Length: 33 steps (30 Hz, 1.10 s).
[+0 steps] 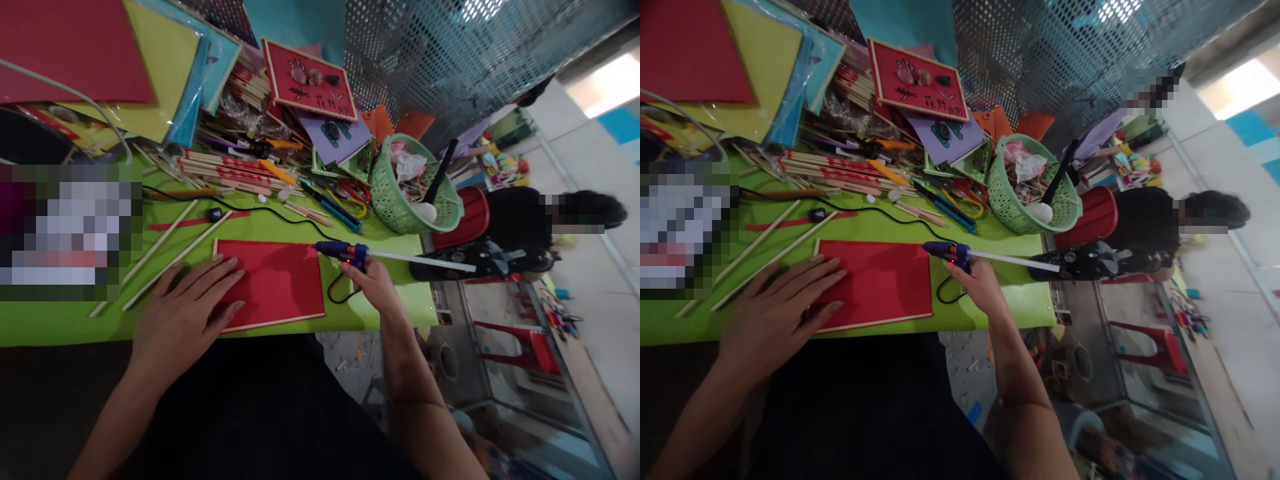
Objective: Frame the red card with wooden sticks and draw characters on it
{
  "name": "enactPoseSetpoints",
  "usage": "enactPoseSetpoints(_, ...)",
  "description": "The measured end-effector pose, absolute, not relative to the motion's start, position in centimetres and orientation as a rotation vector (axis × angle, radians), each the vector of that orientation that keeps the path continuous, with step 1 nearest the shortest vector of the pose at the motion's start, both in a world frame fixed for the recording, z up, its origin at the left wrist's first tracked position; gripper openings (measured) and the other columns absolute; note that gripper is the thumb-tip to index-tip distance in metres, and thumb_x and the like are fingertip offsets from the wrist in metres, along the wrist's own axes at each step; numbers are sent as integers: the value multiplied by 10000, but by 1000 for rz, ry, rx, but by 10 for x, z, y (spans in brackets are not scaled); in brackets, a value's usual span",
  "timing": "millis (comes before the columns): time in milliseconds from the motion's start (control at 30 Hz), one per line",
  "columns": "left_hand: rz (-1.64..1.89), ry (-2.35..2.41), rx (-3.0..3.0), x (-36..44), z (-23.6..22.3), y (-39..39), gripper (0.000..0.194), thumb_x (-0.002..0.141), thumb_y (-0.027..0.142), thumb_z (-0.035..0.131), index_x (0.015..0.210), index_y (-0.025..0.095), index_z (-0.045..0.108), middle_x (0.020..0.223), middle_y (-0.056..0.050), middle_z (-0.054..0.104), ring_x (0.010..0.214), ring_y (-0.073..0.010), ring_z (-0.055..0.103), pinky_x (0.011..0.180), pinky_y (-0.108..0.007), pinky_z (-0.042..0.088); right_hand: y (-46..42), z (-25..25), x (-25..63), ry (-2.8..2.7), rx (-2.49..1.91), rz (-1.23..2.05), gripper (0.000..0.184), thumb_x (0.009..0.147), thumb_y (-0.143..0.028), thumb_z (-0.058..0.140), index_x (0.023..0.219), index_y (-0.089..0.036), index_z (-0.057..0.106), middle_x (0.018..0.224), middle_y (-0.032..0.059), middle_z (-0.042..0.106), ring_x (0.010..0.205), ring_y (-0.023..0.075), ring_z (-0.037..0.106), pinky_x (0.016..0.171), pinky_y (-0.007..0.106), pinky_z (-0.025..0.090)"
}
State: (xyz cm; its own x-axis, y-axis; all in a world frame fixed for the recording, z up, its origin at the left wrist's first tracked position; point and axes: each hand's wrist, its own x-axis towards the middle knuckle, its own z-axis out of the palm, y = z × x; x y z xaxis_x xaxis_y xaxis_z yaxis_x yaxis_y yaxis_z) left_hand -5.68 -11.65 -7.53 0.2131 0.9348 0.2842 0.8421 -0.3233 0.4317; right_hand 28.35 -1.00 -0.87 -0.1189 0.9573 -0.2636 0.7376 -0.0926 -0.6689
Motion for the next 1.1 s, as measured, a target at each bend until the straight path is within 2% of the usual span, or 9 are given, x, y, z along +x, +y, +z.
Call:
enactPoseSetpoints(100,765,1702,2297,-57,-75,-116,518,1029,471,471,1524,318,483,1548,-24,546,1394,-304,543,1223,-559,260,-10,-9,282,-1908,-1850,992,460,843,-632,660,819,-174,700,499,-44,491,476,127,425,487,263,311)
enactPoseSetpoints(300,752,1713,2299,-57,-76,-117,538,1020,456,499,1538,316,462,1557,-24,535,1405,-304,533,1230,-558,254,-10,-10,280,-1898,-1815,1062,463,836,-643,663,873,-184,711,504,-43,496,480,143,456,481,266,332)
enactPoseSetpoints(467,754,1708,2303,-58,-76,-117,536,1025,445,486,1545,323,449,1564,-21,526,1414,-302,524,1232,-556,246,-12,-12,288,-1682,-1759,1135,467,804,-663,667,740,-200,661,499,-22,525,495,151,485,533,286,410)
enactPoseSetpoints(533,752,1709,2300,-58,-76,-117,539,1023,440,486,1548,327,443,1568,-19,521,1417,-304,520,1232,-557,247,-14,-15,294,-1586,-1702,1132,472,820,-669,640,760,-202,667,578,4,599,513,150,512,560,296,439)
enactPoseSetpoints(600,751,1703,2309,-59,-76,-116,547,1016,440,494,1549,331,440,1570,-19,520,1411,-310,526,1230,-560,254,-16,-18,300,-1464,-1644,1078,489,838,-686,603,828,-205,683,743,39,687,545,143,541,583,300,469)
enactPoseSetpoints(667,746,1694,2330,-60,-76,-115,554,1012,431,496,1554,334,430,1567,-25,523,1401,-317,535,1224,-567,264,-18,-22,306,-1315,-1615,992,518,844,-716,574,850,-209,680,859,61,722,567,135,564,588,295,487)
enactPoseSetpoints(867,725,1646,2361,-66,-77,-112,582,1001,439,463,1573,362,388,1561,-24,531,1367,-357,560,1206,-615,284,-9,-34,332,-918,-1634,918,661,743,-871,567,821,-218,627,708,49,697,582,167,624,520,280,482)
enactPoseSetpoints(967,740,1595,2385,-69,-78,-109,595,998,463,439,1582,368,370,1550,-32,543,1374,-368,550,1198,-630,291,-4,-34,344,-867,-1654,949,751,701,-957,478,812,-225,601,647,40,671,554,168,608,444,263,410)
enactPoseSetpoints(1100,718,1562,2425,-72,-78,-107,598,998,438,457,1584,369,357,1543,-45,550,1394,-352,532,1193,-623,290,-3,-31,352,-899,-1707,1116,791,730,-974,394,758,-213,611,589,33,638,464,136,535,401,248,334)
